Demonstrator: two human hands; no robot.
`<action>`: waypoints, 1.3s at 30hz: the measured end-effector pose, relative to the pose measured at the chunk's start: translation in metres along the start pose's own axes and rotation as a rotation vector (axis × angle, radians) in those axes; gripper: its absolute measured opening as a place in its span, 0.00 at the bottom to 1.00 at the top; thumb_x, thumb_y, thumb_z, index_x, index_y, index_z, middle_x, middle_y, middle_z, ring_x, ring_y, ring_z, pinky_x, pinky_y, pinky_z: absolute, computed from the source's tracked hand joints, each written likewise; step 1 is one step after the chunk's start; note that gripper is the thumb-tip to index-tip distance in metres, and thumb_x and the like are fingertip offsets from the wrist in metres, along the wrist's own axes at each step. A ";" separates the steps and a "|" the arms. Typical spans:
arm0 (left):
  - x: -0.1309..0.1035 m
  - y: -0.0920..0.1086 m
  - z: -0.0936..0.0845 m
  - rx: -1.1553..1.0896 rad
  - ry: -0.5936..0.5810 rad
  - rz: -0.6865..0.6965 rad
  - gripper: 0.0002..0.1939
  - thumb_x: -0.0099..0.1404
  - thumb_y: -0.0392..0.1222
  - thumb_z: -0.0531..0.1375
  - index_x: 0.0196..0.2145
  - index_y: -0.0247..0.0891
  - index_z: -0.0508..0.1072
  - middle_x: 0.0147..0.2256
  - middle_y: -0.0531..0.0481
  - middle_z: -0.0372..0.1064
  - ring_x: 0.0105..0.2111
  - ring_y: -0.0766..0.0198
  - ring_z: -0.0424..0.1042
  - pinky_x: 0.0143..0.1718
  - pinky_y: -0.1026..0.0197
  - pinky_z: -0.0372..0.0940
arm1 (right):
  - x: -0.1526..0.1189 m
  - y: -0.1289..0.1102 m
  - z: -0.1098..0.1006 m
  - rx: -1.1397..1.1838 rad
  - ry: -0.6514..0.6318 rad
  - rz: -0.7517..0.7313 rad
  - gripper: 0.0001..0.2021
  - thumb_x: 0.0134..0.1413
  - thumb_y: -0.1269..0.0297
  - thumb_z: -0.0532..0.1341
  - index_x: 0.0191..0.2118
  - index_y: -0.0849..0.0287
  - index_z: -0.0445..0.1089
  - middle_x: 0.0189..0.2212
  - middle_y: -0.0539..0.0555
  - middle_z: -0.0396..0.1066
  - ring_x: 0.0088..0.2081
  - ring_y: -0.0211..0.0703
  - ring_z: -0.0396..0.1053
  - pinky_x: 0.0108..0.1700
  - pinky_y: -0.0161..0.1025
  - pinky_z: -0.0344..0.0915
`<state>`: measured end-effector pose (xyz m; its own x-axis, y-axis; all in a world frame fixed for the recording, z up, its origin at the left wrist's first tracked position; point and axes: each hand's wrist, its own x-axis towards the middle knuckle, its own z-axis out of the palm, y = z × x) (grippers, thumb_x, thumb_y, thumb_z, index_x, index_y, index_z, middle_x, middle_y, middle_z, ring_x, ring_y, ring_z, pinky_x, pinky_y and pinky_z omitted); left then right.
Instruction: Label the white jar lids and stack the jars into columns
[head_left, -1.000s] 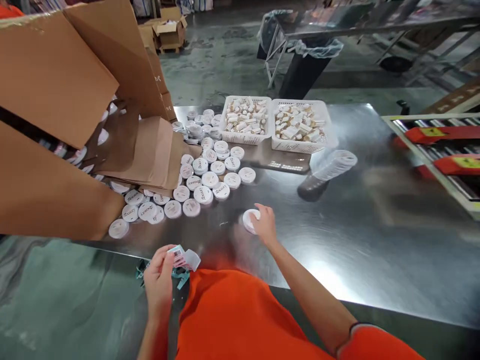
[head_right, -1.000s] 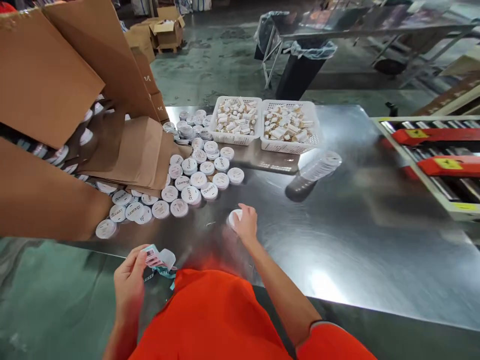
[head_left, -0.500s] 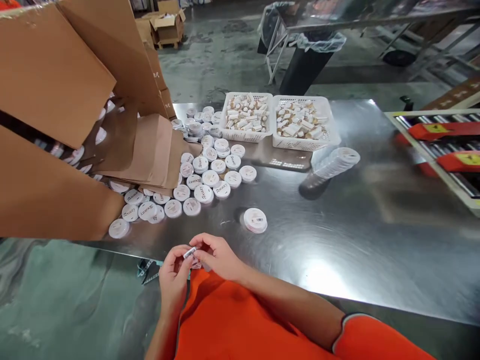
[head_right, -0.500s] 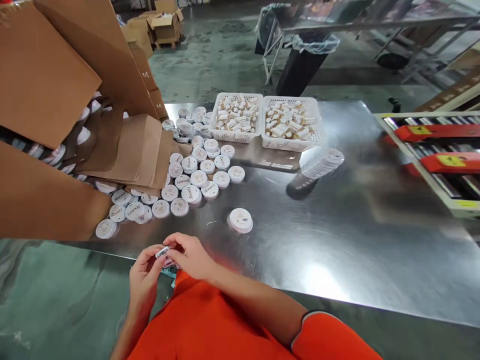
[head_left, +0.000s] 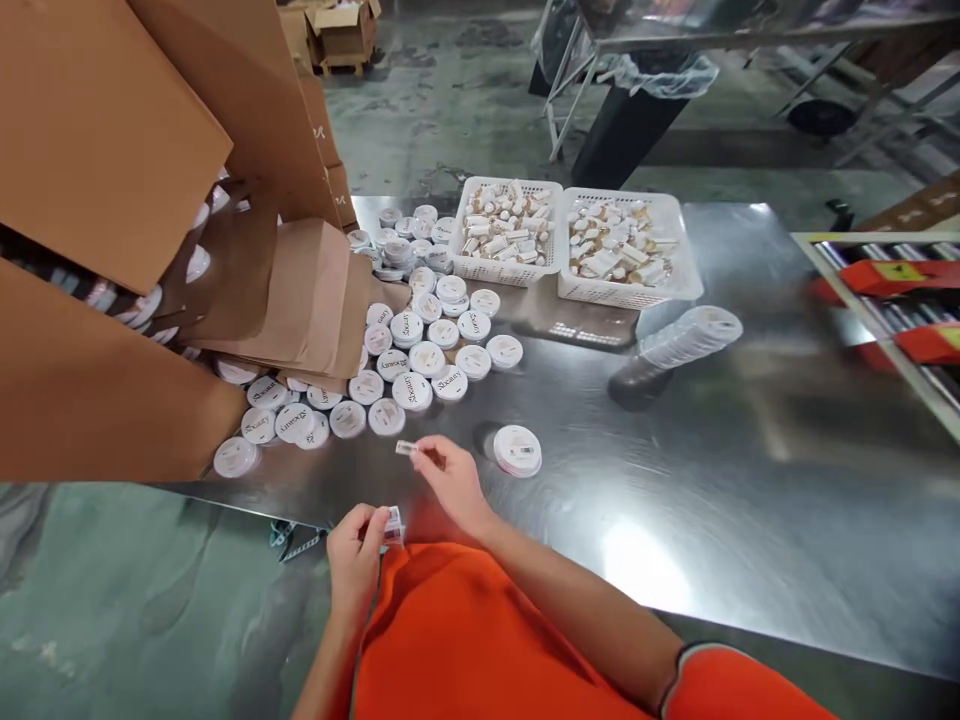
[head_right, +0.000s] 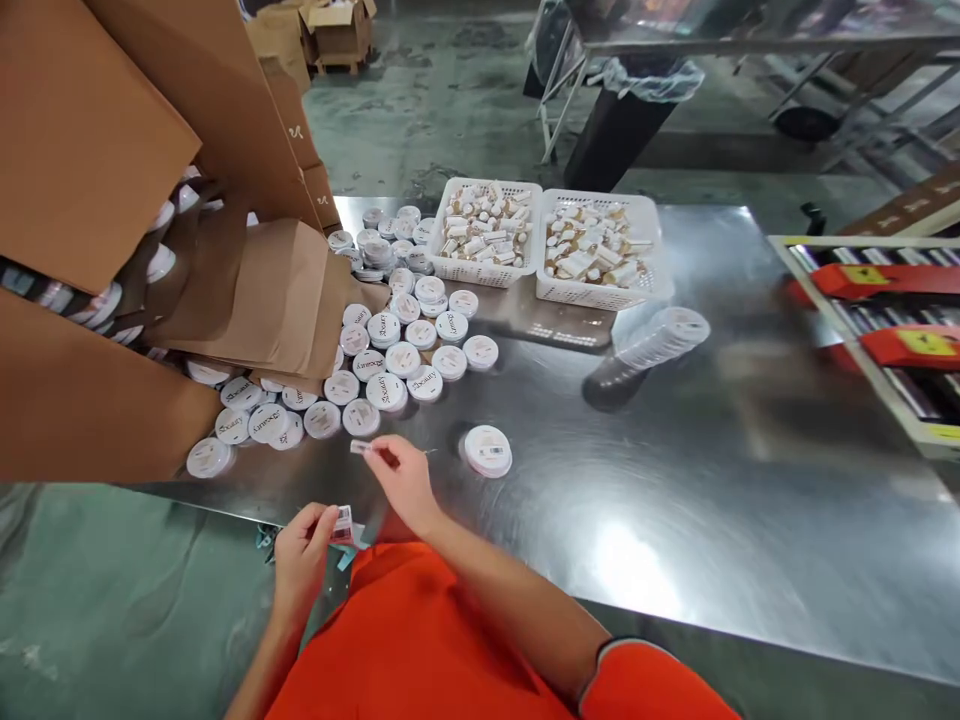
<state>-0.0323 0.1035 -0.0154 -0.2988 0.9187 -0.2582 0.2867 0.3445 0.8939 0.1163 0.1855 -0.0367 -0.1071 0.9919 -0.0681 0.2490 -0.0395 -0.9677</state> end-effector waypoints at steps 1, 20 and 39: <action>0.002 0.000 -0.002 -0.023 -0.007 -0.025 0.20 0.59 0.55 0.58 0.20 0.37 0.69 0.19 0.53 0.66 0.21 0.65 0.67 0.25 0.65 0.65 | 0.014 0.010 0.002 -0.072 0.025 0.013 0.15 0.58 0.57 0.57 0.46 0.58 0.71 0.37 0.55 0.73 0.36 0.42 0.69 0.41 0.40 0.66; -0.002 0.001 -0.024 -0.269 0.077 -0.116 0.19 0.55 0.55 0.64 0.21 0.35 0.74 0.36 0.43 0.72 0.33 0.58 0.75 0.31 0.58 0.73 | 0.066 0.043 -0.021 0.195 -0.261 0.215 0.45 0.48 0.51 0.62 0.68 0.54 0.40 0.53 0.61 0.66 0.50 0.52 0.67 0.49 0.49 0.65; -0.032 0.029 -0.018 -0.197 -0.046 0.128 0.19 0.57 0.54 0.63 0.20 0.35 0.75 0.26 0.49 0.65 0.29 0.63 0.66 0.32 0.64 0.64 | -0.056 -0.053 -0.030 0.524 -0.235 -0.034 0.49 0.52 0.54 0.66 0.68 0.50 0.30 0.53 0.60 0.66 0.50 0.45 0.67 0.53 0.47 0.63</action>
<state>-0.0305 0.0804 0.0256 -0.2283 0.9620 -0.1501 0.1357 0.1841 0.9735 0.1382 0.1358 0.0252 -0.3331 0.9424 -0.0294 -0.2616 -0.1223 -0.9574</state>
